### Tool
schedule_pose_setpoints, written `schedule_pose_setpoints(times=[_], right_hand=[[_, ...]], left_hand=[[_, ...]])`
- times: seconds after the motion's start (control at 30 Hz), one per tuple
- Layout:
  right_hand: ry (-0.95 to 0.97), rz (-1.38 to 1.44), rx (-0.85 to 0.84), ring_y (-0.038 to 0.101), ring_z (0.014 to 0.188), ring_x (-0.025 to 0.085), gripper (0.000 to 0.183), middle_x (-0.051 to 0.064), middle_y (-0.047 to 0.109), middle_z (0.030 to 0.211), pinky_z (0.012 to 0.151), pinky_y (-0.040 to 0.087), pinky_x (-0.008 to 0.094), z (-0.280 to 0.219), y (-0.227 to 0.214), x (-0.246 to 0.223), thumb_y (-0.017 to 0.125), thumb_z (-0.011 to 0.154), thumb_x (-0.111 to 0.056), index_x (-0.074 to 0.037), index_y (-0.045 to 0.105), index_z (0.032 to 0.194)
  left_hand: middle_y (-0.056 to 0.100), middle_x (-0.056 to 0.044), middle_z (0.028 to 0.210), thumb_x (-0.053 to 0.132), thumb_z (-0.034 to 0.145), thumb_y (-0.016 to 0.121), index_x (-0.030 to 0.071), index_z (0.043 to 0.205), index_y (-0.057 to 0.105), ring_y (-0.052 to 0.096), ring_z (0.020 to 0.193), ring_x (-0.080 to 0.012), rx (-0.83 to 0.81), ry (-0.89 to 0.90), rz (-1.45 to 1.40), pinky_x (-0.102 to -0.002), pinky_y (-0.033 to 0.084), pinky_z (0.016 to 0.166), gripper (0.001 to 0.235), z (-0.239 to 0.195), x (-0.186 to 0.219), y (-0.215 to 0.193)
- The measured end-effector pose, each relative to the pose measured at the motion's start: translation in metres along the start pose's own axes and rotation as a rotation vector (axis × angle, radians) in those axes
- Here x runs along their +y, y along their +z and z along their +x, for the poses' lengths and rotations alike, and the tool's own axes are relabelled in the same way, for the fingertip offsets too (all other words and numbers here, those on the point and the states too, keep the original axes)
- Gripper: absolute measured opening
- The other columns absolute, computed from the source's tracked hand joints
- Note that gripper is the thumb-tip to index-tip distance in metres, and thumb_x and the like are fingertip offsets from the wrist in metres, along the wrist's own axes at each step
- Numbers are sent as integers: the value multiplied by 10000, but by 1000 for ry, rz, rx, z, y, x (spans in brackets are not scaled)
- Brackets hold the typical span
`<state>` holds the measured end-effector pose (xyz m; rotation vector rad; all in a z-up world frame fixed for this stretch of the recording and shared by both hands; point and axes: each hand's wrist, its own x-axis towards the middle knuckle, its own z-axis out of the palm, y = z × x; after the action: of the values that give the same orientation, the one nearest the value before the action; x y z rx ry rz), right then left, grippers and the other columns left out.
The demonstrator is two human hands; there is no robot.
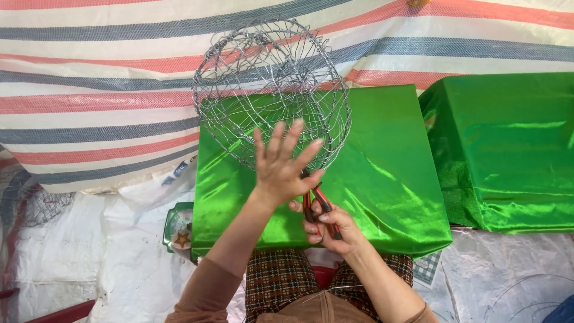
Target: Assembling a wire cage by cutting and joining wire mesh using pliers
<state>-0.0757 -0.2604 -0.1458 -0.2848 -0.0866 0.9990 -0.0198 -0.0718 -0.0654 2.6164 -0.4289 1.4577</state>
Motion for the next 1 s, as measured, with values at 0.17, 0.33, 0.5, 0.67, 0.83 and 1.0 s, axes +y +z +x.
schedule_pose_setpoints(times=[0.17,0.33,0.5,0.67,0.83,1.0], right_hand=[[11,-71,62,465,684,174,230,171,594,1130,522,400,309,-1,26,3,584,778,-28,-111,494,974],[-122,-381,209,475,644,168,179,198,645,1063,507,391,310,-4,44,-6,594,773,13,-46,531,931],[-176,-1811,385,655,1040,529,280,210,516,1460,839,574,578,-6,36,-11,603,753,-87,-121,648,1028],[-182,-1554,355,613,836,341,320,136,597,1119,705,527,441,-14,47,-16,616,722,-56,-90,706,1027],[-65,-464,237,472,563,149,230,112,600,777,457,407,289,-17,71,-23,576,742,-9,-9,658,957],[-380,-1835,284,682,1057,484,371,232,607,1363,846,583,542,-13,27,-20,608,694,-22,-89,728,1038]], left_hand=[[268,-10,1677,637,946,503,349,1356,515,81,1576,-303,-182,141,112,-710,-104,1192,500,41,0,23],[351,11,1630,625,920,629,298,893,674,122,1558,-285,-259,79,94,-794,-156,1125,331,61,-15,36],[419,51,1594,538,860,744,300,763,669,121,1553,-232,-315,11,-3,-788,-178,1082,268,62,-23,29],[418,64,1601,555,874,699,308,758,660,129,1556,-222,-315,6,-24,-782,-160,1102,276,61,-23,28],[450,52,1585,576,886,667,299,748,645,166,1550,-219,-310,20,-6,-772,-166,1096,310,59,-25,26],[471,71,1571,647,919,553,298,713,621,197,1544,-200,-261,23,-17,-740,-166,1122,410,55,-26,23]])
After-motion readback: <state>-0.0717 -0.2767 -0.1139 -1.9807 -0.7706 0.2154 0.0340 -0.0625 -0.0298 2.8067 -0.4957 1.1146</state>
